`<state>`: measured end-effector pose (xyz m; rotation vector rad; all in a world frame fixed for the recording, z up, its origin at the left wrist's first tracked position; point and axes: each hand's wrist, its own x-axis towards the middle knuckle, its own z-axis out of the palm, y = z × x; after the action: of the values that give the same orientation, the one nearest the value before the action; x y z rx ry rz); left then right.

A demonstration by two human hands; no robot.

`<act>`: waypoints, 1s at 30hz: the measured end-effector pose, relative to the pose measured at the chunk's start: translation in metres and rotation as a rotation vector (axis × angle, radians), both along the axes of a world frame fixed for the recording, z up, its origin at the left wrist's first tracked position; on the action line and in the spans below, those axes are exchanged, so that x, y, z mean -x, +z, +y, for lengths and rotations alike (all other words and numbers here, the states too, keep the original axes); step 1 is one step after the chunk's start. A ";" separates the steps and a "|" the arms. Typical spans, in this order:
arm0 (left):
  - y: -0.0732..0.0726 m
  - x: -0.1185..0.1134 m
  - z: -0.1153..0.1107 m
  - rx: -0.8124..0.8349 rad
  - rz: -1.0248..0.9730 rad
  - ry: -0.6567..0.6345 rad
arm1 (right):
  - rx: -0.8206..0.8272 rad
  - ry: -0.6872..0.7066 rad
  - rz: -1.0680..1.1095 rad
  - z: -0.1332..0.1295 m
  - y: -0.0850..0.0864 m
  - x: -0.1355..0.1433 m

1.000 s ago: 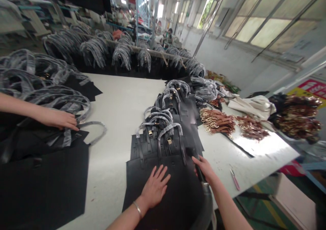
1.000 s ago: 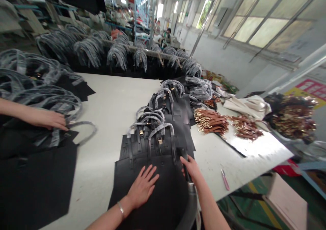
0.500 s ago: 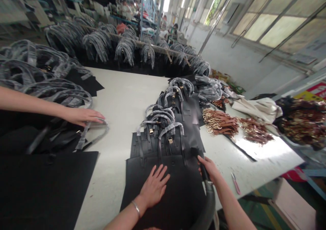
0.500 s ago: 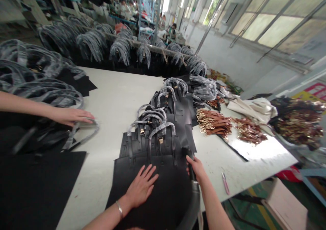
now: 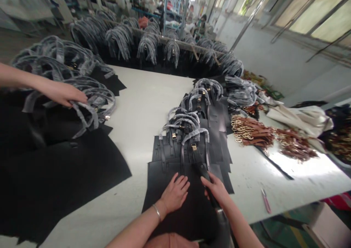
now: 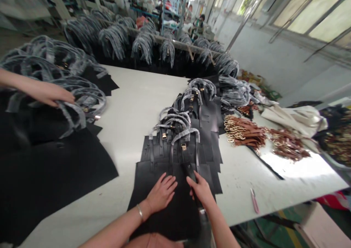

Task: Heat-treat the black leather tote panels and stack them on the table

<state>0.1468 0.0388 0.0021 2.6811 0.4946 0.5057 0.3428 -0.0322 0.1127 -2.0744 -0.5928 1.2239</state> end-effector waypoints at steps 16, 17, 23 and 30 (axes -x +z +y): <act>-0.015 0.009 -0.006 -0.014 -0.084 -0.020 | 0.061 0.197 0.109 0.019 0.001 0.035; -0.015 0.009 -0.006 -0.009 -0.085 -0.018 | 0.074 0.201 0.117 0.016 0.003 0.033; -0.016 0.008 -0.006 0.019 -0.050 -0.016 | 0.096 0.178 0.077 0.013 0.007 0.033; -0.001 0.004 0.004 0.184 0.011 0.118 | 0.036 0.082 -0.095 -0.006 0.016 0.027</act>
<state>0.1433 0.0427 0.0011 2.4907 0.6712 0.4546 0.3156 -0.0384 0.1291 -2.1667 -0.7110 1.1946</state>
